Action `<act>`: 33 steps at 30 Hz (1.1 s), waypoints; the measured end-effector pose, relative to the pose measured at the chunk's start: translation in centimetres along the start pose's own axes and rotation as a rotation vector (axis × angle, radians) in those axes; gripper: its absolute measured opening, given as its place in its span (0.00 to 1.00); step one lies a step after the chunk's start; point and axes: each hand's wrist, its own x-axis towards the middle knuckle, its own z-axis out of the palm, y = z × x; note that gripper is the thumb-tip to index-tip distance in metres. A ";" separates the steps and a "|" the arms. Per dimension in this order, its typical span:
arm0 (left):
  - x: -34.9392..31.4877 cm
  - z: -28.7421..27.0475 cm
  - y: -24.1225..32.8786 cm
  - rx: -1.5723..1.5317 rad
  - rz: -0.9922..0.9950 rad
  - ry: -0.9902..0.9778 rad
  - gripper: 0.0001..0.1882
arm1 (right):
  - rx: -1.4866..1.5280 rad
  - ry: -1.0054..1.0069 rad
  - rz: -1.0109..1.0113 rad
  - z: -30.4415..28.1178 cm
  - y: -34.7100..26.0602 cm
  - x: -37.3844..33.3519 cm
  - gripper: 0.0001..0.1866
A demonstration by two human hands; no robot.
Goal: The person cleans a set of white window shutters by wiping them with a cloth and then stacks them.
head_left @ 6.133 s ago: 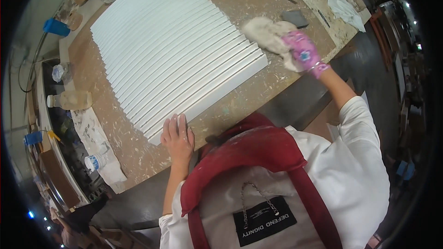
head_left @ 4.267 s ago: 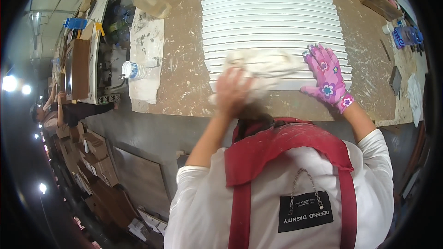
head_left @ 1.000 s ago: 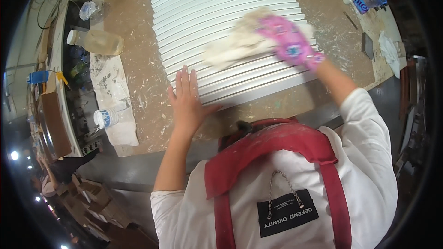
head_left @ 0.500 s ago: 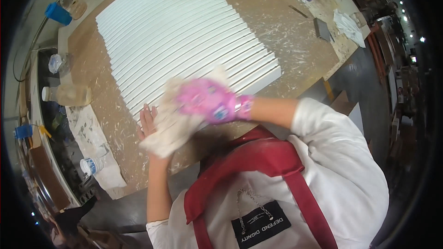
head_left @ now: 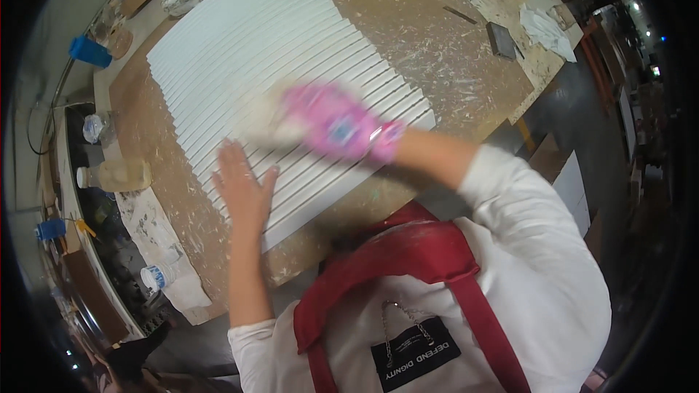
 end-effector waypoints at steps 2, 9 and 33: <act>1.5 4.2 -4.4 -0.160 -0.016 -0.246 0.42 | 0.128 0.098 -0.393 2.7 -2.5 -0.5 0.18; 0.2 0.2 1.3 -0.006 -0.038 -0.071 0.43 | -0.035 0.110 0.360 -9.1 18.5 -12.4 0.19; 6.9 2.0 2.6 0.014 0.185 0.189 0.25 | -0.528 -0.126 0.008 1.8 9.1 0.7 0.31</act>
